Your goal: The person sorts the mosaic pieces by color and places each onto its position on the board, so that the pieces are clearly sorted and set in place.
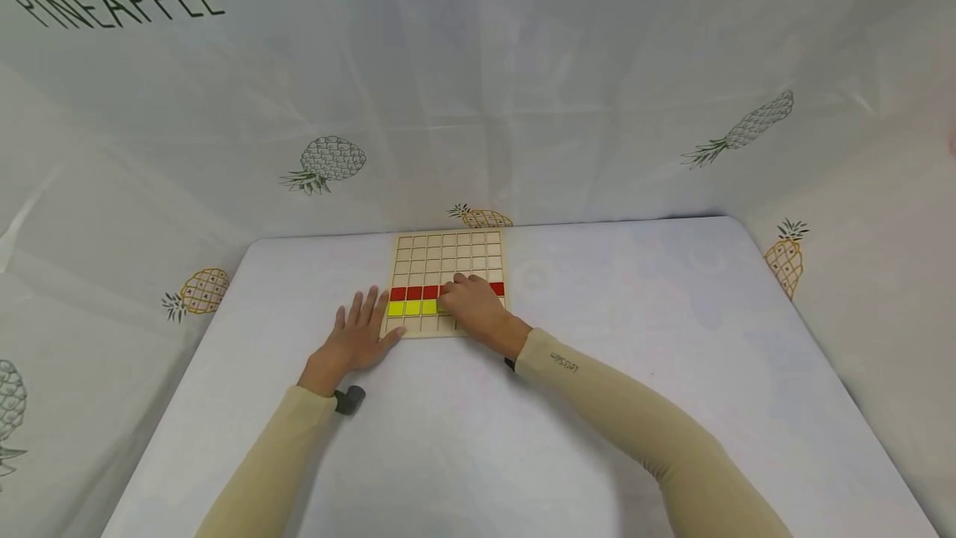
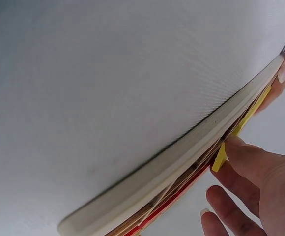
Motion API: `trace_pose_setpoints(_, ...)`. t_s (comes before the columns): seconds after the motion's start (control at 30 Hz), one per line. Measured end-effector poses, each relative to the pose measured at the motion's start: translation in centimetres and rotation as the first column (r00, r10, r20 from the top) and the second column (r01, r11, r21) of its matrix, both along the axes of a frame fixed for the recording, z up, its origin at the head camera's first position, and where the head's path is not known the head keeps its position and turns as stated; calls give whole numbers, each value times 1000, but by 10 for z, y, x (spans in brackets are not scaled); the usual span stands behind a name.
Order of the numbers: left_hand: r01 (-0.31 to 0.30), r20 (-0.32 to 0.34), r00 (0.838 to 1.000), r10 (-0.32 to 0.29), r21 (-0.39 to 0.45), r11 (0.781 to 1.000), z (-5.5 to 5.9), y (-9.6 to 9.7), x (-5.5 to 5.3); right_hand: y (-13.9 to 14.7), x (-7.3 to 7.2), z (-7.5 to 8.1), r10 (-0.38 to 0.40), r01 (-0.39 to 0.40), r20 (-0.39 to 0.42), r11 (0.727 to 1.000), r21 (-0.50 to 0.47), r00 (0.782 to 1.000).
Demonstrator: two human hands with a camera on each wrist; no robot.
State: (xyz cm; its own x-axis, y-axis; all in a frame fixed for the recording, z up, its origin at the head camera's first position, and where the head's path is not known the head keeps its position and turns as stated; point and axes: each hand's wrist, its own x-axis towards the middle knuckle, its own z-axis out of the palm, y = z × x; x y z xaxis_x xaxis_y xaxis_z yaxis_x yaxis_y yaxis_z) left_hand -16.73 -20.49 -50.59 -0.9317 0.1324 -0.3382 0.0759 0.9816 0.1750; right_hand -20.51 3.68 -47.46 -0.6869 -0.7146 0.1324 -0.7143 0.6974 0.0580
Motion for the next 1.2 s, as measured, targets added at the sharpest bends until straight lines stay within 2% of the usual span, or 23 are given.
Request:
trace_pose_setpoints(0.43,-4,4,1000,4,-1,1000,-2,-1,0,3,1,-1,14,-14,-40,1000,-13,999)
trace_pose_setpoints(0.63,0,-1,1000,0,-4,1000,-1,0,0,5,4,1,11,-10,-42,1000,18,999)
trace_pose_setpoints(0.97,10,16,1000,-10,-8,1000,4,0,-1,9,11,-1,4,-2,-15,993,114,1000)
trace_pose_setpoints(1.2,13,10,1000,-13,16,1000,-1,-3,-1,17,15,1,27,-34,58,992,122,998)
